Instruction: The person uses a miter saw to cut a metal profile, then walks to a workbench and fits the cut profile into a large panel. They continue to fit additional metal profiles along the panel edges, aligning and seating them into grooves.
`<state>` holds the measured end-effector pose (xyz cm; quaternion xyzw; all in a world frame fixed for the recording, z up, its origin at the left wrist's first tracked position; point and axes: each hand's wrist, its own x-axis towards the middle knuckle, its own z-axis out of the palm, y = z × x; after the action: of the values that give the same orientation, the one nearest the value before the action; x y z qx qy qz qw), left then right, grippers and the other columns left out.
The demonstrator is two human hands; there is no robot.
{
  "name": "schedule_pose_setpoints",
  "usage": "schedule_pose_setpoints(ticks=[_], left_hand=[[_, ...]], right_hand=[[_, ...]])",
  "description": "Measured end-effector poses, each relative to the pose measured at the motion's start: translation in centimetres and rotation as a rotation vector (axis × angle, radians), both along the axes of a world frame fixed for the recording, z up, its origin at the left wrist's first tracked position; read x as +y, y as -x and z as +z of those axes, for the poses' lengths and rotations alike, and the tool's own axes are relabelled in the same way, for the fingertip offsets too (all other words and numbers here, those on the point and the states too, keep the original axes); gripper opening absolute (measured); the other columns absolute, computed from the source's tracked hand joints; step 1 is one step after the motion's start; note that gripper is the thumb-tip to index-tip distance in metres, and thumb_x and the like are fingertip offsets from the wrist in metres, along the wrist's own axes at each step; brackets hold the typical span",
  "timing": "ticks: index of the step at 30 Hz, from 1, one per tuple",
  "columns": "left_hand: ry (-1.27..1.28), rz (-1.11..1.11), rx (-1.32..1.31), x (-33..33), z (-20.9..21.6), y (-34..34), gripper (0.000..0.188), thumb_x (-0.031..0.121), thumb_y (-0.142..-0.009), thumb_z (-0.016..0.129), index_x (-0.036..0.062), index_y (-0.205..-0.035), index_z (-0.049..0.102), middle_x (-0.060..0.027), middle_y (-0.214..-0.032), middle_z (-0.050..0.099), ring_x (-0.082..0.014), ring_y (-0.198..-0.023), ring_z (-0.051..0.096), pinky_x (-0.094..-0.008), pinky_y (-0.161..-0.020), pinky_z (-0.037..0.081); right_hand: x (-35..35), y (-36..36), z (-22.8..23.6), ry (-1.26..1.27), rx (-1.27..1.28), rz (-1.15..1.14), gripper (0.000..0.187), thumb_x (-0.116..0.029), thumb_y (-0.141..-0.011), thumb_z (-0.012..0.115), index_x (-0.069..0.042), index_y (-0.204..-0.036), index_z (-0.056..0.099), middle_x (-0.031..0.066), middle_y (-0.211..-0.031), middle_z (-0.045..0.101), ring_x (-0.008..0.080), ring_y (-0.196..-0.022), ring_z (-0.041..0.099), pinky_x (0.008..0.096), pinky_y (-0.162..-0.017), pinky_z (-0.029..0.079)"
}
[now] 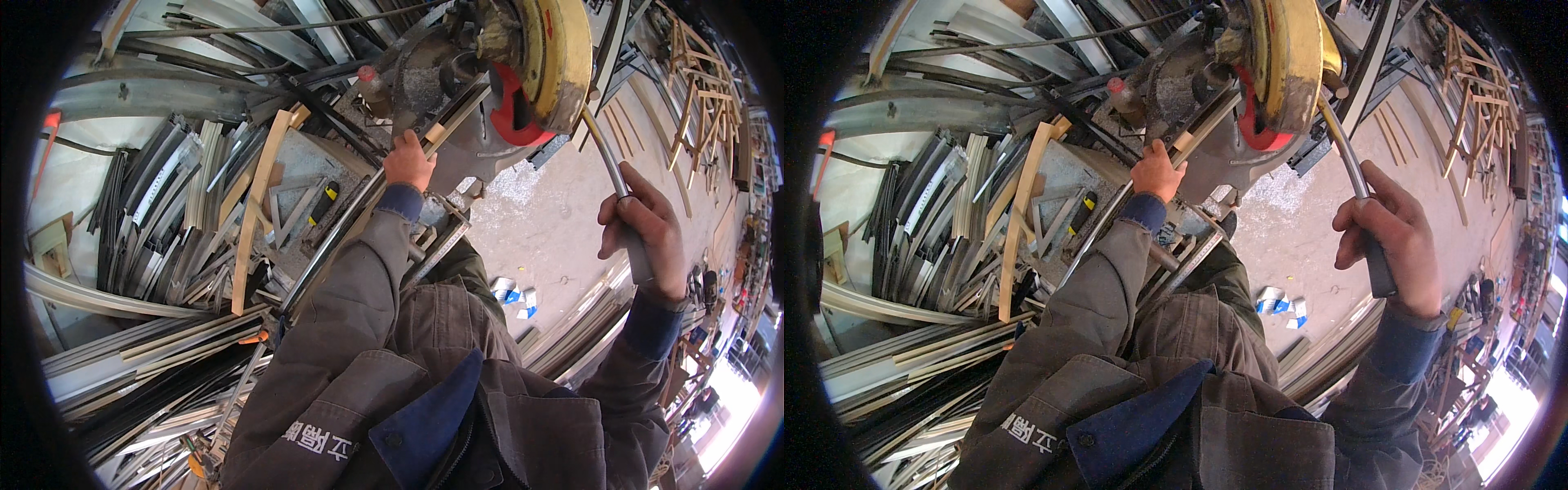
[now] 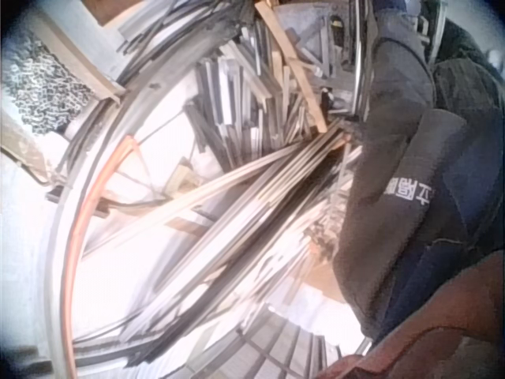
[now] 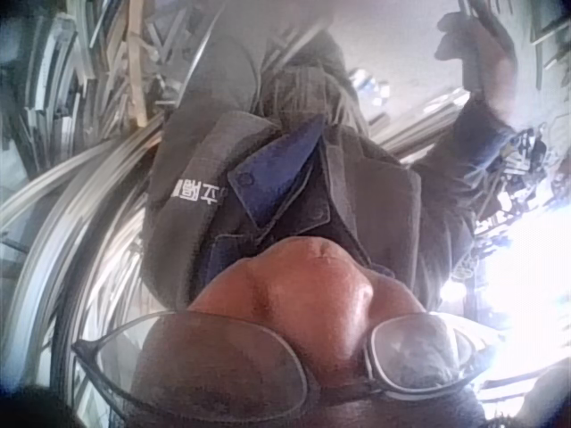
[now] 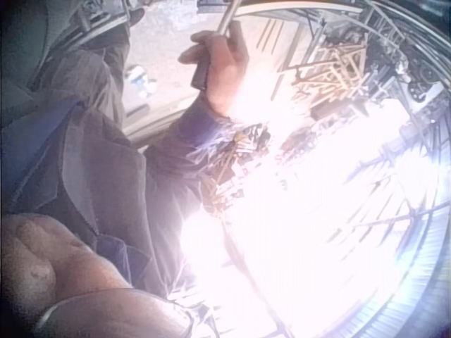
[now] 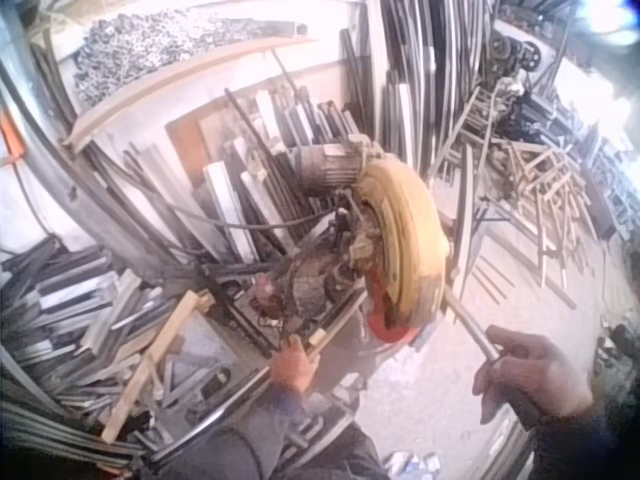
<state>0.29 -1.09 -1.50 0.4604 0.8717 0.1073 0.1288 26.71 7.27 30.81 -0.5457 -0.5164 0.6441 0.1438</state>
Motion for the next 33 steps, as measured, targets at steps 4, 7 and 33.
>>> schedule_pose_setpoints(ticks=[4,7,33], left_hand=[[0.046,-0.008,-0.056,0.0,0.2,0.3,0.062,0.046,-0.082,0.073,0.0027,-0.115,0.043,-0.0194,-0.106,0.059,-0.0374,-0.084,0.067,-0.0467,-0.071,0.056],[0.029,0.004,-0.041,0.0,0.2,0.1,0.061,0.044,-0.080,0.075,0.0037,-0.112,0.043,-0.0183,-0.105,0.058,-0.0367,-0.083,0.067,-0.0465,-0.070,0.056],[-0.111,-0.040,-0.075,-1.1,-3.5,0.8,0.065,0.047,-0.078,0.075,0.0015,-0.114,0.045,-0.0209,-0.090,0.064,-0.0355,-0.070,0.067,-0.0501,-0.057,0.051]], right_hand=[[-0.4,0.1,-0.4,0.011,0.003,-0.024,0.067,-0.011,-0.092,0.051,0.015,-0.146,0.022,0.0135,-0.082,0.061,0.0191,-0.056,0.063,0.0272,-0.049,0.053],[-0.5,0.0,-0.7,0.014,-0.001,-0.024,0.067,-0.010,-0.091,0.051,0.015,-0.146,0.022,0.0132,-0.082,0.060,0.0188,-0.056,0.062,0.0273,-0.049,0.053],[-2.4,0.8,-2.7,-0.028,-0.051,-0.153,0.064,-0.014,-0.089,0.054,0.011,-0.145,0.032,0.0083,-0.079,0.058,0.0149,-0.056,0.057,0.0257,-0.051,0.050]])
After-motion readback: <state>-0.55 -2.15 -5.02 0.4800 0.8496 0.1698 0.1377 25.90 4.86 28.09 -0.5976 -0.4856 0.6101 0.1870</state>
